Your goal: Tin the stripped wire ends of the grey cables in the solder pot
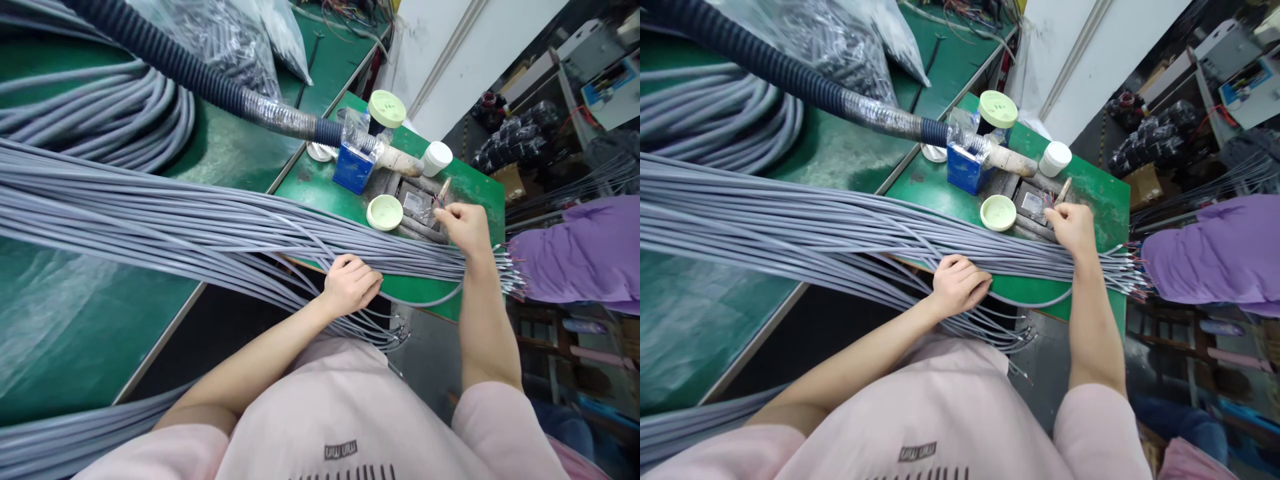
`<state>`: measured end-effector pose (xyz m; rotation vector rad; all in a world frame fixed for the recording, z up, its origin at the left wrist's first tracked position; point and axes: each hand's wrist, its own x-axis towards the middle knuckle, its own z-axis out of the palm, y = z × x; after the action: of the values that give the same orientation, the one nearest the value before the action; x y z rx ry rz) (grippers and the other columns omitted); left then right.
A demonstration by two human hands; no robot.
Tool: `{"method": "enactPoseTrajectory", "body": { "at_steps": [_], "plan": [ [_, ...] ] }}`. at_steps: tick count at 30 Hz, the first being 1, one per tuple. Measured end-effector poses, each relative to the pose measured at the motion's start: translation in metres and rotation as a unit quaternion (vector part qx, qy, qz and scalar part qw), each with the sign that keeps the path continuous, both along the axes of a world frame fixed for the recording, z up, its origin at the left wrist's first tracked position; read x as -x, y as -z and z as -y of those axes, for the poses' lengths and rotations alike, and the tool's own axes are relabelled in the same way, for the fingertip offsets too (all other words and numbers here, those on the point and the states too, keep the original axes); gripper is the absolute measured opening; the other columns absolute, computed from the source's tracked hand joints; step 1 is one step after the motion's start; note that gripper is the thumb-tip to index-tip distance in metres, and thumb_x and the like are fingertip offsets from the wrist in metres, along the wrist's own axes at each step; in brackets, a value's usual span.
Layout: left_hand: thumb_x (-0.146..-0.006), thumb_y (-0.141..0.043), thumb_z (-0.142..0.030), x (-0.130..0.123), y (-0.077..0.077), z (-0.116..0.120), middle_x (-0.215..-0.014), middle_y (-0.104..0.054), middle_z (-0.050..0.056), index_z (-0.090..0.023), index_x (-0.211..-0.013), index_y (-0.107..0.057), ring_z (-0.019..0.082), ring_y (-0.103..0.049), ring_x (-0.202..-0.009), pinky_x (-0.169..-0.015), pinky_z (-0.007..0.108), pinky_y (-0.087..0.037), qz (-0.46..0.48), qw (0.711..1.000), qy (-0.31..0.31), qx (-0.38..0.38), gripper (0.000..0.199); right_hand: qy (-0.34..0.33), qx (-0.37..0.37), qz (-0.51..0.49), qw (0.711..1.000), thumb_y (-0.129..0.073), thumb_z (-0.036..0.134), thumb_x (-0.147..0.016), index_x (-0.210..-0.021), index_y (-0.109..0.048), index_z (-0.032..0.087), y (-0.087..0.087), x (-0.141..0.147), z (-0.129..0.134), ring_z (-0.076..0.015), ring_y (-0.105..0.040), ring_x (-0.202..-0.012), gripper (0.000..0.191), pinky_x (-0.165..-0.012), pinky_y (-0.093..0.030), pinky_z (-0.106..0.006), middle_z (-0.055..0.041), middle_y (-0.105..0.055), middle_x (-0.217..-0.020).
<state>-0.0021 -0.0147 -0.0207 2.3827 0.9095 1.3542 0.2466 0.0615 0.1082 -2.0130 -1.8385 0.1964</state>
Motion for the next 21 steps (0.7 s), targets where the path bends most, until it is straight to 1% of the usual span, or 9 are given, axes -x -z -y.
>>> {"method": "enactPoseTrajectory", "body": {
  "at_steps": [4,6,7,9,11,13,14,17,21],
  "plan": [
    [-0.086,-0.061,-0.023,-0.001,-0.010,0.003,-0.071,-0.071,-0.001,-0.022,-0.088,-0.068,0.013,-0.060,-0.068,-0.085,0.036,-0.039,0.068,0.996,0.012,0.049,0.007,-0.017,-0.029,-0.130,0.991,-0.062,0.035,-0.081,-0.051,-0.047,0.018,-0.013,0.034,0.069,-0.0102,-0.036,-0.052,0.037,-0.053,-0.027,-0.027,0.0043,-0.036,-0.051],
    [-0.085,-0.064,-0.025,-0.007,-0.020,0.010,-0.073,-0.072,0.001,-0.021,-0.087,-0.070,0.014,-0.061,-0.067,-0.080,0.036,-0.042,0.148,0.980,0.036,0.131,0.008,-0.014,-0.042,-0.193,0.980,-0.062,0.036,-0.082,-0.053,-0.049,0.019,-0.010,0.051,0.096,-0.0104,-0.037,-0.052,0.037,-0.054,-0.029,-0.027,0.0040,-0.040,-0.053],
    [-0.084,-0.066,-0.028,-0.012,-0.025,0.015,-0.075,-0.073,0.002,-0.021,-0.089,-0.072,0.014,-0.061,-0.068,-0.076,0.035,-0.044,0.198,0.960,0.056,0.192,0.010,-0.011,-0.047,-0.224,0.973,-0.062,0.036,-0.083,-0.054,-0.049,0.019,-0.007,0.058,0.107,-0.0106,-0.038,-0.053,0.037,-0.054,-0.030,-0.027,0.0038,-0.042,-0.053],
    [-0.083,-0.069,-0.032,-0.025,-0.034,0.024,-0.079,-0.073,0.004,-0.020,-0.098,-0.072,0.015,-0.063,-0.071,-0.067,0.031,-0.047,0.305,0.880,0.122,0.342,0.020,-0.003,-0.050,-0.271,0.961,-0.062,0.038,-0.084,-0.055,-0.051,0.019,0.000,0.070,0.123,-0.0111,-0.039,-0.053,0.037,-0.054,-0.031,-0.027,0.0034,-0.044,-0.054],
    [-0.078,-0.073,-0.035,-0.037,-0.040,0.033,-0.084,-0.073,0.004,-0.020,-0.101,-0.072,0.015,-0.064,-0.073,-0.065,0.029,-0.048,0.393,0.770,0.180,0.470,0.028,0.003,-0.045,-0.296,0.954,-0.063,0.038,-0.085,-0.055,-0.051,0.019,0.007,0.077,0.134,-0.0111,-0.038,-0.053,0.037,-0.053,-0.030,-0.027,0.0035,-0.043,-0.054],
    [-0.073,-0.078,-0.036,-0.048,-0.044,0.040,-0.082,-0.072,0.003,-0.020,-0.098,-0.074,0.014,-0.062,-0.070,-0.064,0.027,-0.048,0.444,0.691,0.201,0.534,0.030,0.005,-0.037,-0.313,0.949,-0.063,0.038,-0.085,-0.054,-0.050,0.019,0.012,0.082,0.142,-0.0106,-0.037,-0.053,0.039,-0.053,-0.030,-0.027,0.0038,-0.042,-0.054],
    [-0.072,-0.079,-0.036,-0.051,-0.044,0.043,-0.081,-0.071,0.003,-0.020,-0.097,-0.074,0.013,-0.060,-0.067,-0.063,0.026,-0.048,0.458,0.668,0.203,0.550,0.030,0.007,-0.033,-0.322,0.946,-0.063,0.038,-0.085,-0.053,-0.049,0.019,0.013,0.084,0.145,-0.0103,-0.037,-0.052,0.040,-0.052,-0.030,-0.027,0.0039,-0.041,-0.054],
    [-0.072,-0.078,-0.037,-0.057,-0.045,0.048,-0.078,-0.068,0.001,-0.020,-0.093,-0.075,0.010,-0.054,-0.063,-0.061,0.024,-0.046,0.473,0.642,0.193,0.571,0.028,0.022,-0.027,-0.342,0.939,-0.062,0.040,-0.085,-0.053,-0.048,0.019,0.016,0.087,0.151,-0.0100,-0.037,-0.051,0.041,-0.050,-0.030,-0.026,0.0042,-0.042,-0.052],
    [-0.072,-0.077,-0.039,-0.054,-0.049,0.047,-0.078,-0.063,0.001,-0.016,-0.077,-0.072,0.008,-0.048,-0.062,-0.056,0.023,-0.041,0.467,0.654,0.185,0.566,0.024,0.031,-0.015,-0.358,0.933,-0.062,0.043,-0.085,-0.055,-0.053,0.019,0.019,0.083,0.159,-0.0100,-0.042,-0.049,0.039,-0.048,-0.033,-0.025,0.0038,-0.047,-0.051]
  ]
}}
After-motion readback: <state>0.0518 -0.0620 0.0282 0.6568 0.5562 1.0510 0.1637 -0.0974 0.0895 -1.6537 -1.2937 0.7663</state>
